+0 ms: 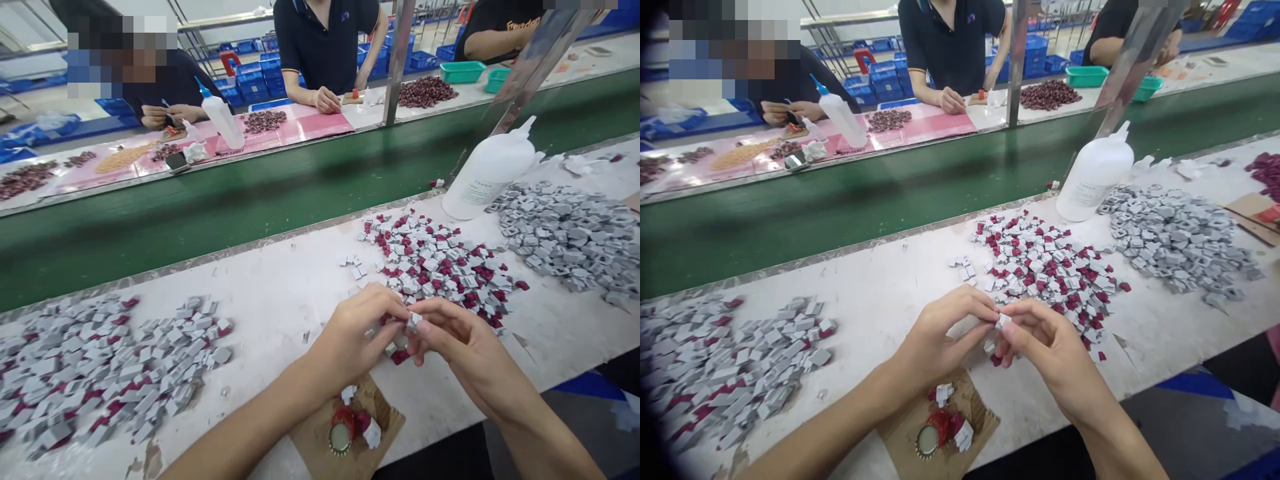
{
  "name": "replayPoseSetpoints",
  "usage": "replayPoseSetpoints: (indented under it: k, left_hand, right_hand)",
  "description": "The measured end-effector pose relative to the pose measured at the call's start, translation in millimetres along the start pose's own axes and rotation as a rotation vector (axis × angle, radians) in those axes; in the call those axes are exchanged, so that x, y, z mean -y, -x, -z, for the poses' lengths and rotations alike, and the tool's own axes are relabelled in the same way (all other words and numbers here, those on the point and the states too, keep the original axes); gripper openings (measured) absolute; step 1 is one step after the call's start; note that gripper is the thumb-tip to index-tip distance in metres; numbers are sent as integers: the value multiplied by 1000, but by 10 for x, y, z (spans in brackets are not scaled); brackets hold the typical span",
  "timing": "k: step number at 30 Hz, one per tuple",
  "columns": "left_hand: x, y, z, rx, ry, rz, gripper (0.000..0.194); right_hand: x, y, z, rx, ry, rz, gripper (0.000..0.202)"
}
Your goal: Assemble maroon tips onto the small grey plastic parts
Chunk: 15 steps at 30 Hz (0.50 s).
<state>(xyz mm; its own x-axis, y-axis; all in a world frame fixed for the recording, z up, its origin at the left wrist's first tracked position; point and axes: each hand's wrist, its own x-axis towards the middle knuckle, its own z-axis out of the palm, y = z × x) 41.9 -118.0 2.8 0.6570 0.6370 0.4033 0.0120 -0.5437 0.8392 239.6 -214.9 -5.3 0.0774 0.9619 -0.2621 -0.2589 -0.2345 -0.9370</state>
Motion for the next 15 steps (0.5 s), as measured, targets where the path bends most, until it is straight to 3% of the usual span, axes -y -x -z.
replayPoseSetpoints:
  k: [4,7,11,15]
  left_hand:
    - [17,50,113,125,-4,52,24]
    - [147,-4,297,201,-167,139,43]
    - [513,-130,527,5,-488,253,34]
    - [797,-209,583,-25,-502,294,28]
  right_hand:
    - [-50,6,8,25,105,-38,31]
    - [-66,41,17,-27,228,5,30]
    - [-117,136,0,-131,318,59,30]
    - [-190,248,-73,-133,352,80,27]
